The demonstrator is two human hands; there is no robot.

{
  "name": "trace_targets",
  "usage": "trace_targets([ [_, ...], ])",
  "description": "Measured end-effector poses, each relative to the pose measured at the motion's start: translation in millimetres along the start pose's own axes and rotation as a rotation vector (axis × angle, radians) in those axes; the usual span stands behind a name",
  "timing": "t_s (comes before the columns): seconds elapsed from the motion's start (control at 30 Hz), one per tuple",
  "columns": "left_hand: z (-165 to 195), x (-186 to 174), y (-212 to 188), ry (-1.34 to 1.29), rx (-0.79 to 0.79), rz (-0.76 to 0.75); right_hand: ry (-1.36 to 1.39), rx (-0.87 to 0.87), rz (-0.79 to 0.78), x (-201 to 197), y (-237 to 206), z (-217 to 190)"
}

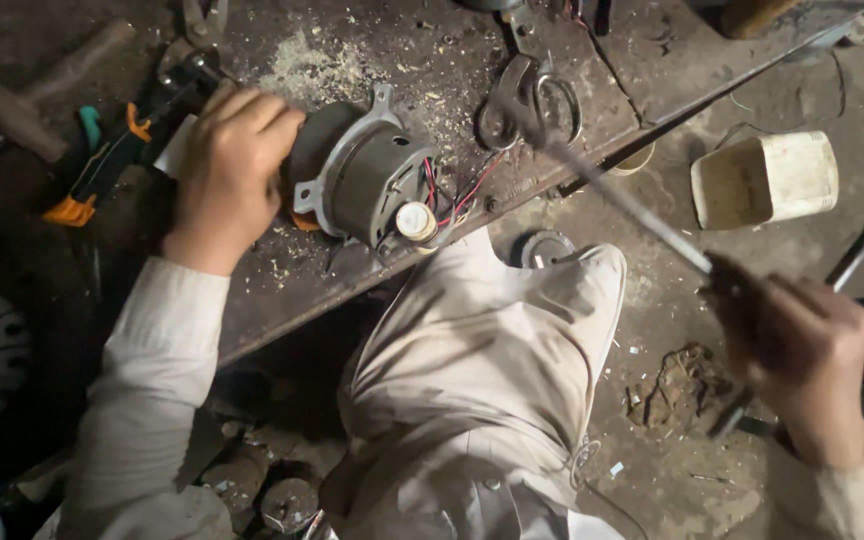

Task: The person handles a small electrical motor, inserts a cylindrical component into its housing, and uses a metal rod to press or adjust internal parts. The person then manipulates wires and uses pliers to cut or trim them.

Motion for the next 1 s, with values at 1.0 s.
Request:
trace_targets([
  [1.0, 0.7, 3.9, -8.3, -0.103, 0.047, 0.036, -0.214, 0.020, -0.398, -3.2, -4.1, 1.6],
])
Point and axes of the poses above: each hand's wrist, its own y-axis towards the middle knuckle, its own x-axis out of the palm, z = x × y, the point moved 9 cm from there along y, towards the middle knuckle, and after that the axes turned 10 degrees about x, right-handed, at the moved point
